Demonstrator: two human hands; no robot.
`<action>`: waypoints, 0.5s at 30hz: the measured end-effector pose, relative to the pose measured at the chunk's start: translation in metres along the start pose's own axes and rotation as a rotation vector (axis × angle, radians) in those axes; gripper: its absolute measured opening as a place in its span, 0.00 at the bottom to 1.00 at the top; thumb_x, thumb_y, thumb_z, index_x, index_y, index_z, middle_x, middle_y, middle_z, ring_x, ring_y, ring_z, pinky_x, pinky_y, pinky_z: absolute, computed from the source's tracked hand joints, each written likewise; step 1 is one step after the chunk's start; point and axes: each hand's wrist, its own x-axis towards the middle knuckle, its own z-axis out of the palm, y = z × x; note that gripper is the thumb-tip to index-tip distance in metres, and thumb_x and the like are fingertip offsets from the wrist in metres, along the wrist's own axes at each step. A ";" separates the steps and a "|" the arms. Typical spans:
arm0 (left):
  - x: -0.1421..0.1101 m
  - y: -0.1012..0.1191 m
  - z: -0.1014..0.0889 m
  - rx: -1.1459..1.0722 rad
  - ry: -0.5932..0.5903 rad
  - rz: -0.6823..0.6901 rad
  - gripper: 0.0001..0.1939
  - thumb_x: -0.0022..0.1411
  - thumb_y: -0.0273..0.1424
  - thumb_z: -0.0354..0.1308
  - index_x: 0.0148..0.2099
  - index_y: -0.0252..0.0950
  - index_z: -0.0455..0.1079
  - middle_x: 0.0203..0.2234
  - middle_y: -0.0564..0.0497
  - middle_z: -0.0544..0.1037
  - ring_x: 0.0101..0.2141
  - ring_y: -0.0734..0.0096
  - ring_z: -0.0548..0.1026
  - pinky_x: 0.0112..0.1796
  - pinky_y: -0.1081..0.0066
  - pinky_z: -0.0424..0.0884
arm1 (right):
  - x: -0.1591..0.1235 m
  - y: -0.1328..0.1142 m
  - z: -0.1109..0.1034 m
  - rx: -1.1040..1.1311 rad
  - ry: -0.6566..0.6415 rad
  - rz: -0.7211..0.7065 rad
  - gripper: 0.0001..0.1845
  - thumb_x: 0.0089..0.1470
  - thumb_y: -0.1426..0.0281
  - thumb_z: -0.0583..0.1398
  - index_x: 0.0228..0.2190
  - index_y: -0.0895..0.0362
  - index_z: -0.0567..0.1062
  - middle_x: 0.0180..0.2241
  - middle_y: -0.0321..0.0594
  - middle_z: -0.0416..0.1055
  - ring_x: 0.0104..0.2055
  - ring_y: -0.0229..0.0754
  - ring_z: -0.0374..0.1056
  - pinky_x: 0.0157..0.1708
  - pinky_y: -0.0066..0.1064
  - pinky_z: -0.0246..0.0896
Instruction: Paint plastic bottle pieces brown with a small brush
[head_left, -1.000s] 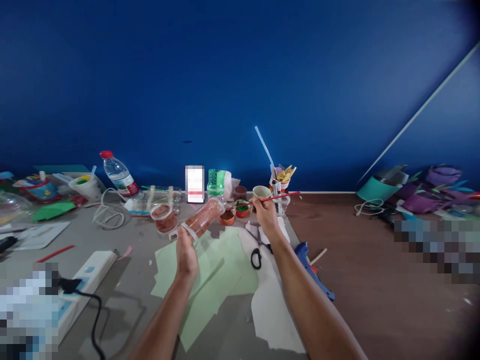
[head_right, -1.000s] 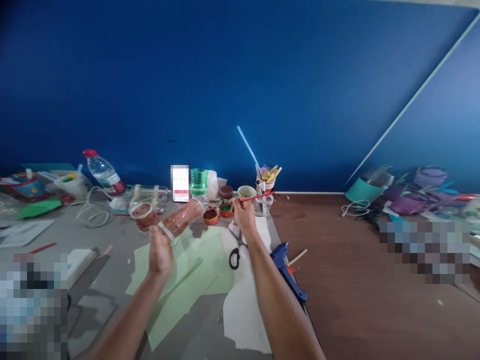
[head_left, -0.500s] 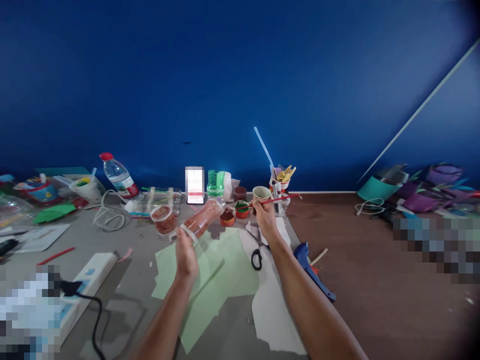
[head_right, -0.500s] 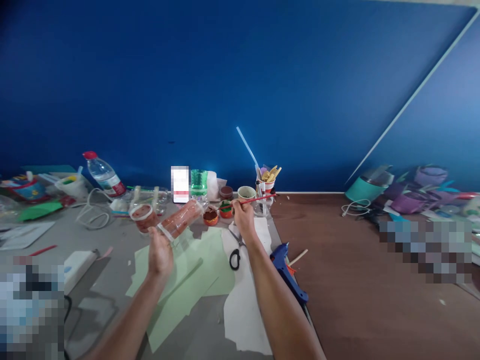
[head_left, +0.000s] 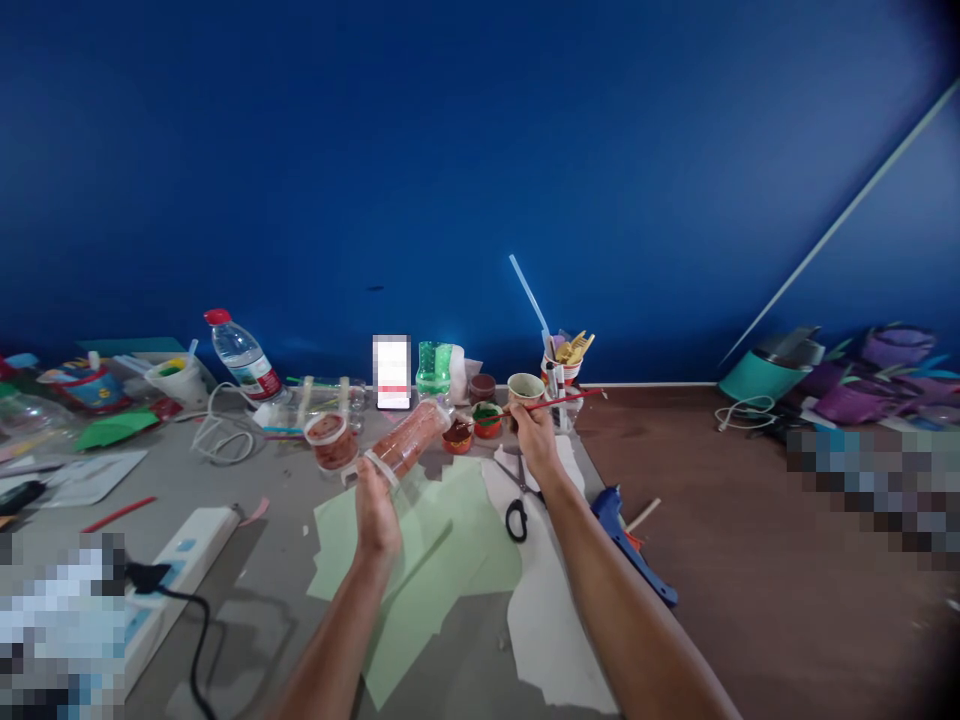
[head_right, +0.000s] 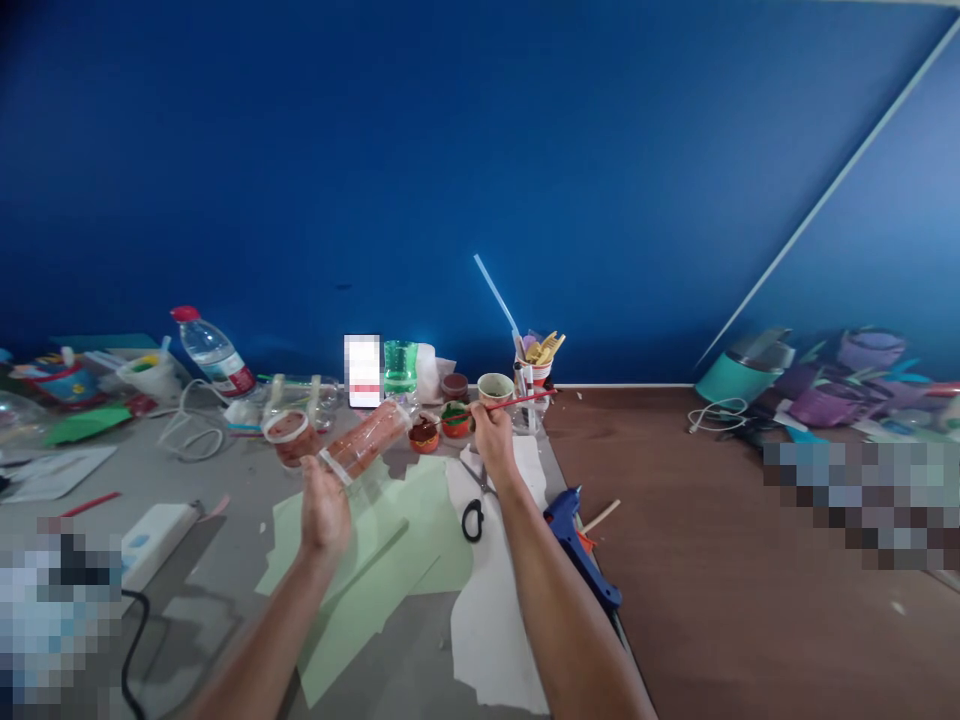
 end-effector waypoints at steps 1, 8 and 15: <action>0.000 0.000 0.000 0.000 0.007 -0.001 0.36 0.58 0.62 0.46 0.47 0.36 0.75 0.44 0.44 0.81 0.51 0.58 0.74 0.56 0.60 0.64 | 0.000 0.001 0.000 0.011 0.003 0.007 0.16 0.46 0.62 0.58 0.14 0.55 0.64 0.13 0.30 0.56 0.18 0.34 0.50 0.20 0.29 0.46; -0.002 0.004 0.003 -0.014 -0.010 -0.020 0.36 0.58 0.62 0.46 0.45 0.36 0.75 0.42 0.44 0.81 0.52 0.58 0.74 0.56 0.59 0.65 | 0.007 0.004 -0.002 0.158 0.056 0.020 0.13 0.45 0.59 0.58 0.21 0.56 0.70 0.15 0.31 0.61 0.18 0.35 0.54 0.20 0.29 0.48; -0.001 0.006 0.004 -0.025 -0.008 -0.047 0.38 0.55 0.64 0.46 0.44 0.36 0.75 0.42 0.43 0.81 0.51 0.57 0.74 0.56 0.59 0.66 | 0.009 -0.008 -0.007 0.258 0.102 0.011 0.13 0.45 0.59 0.60 0.20 0.55 0.69 0.14 0.30 0.59 0.17 0.35 0.53 0.19 0.30 0.46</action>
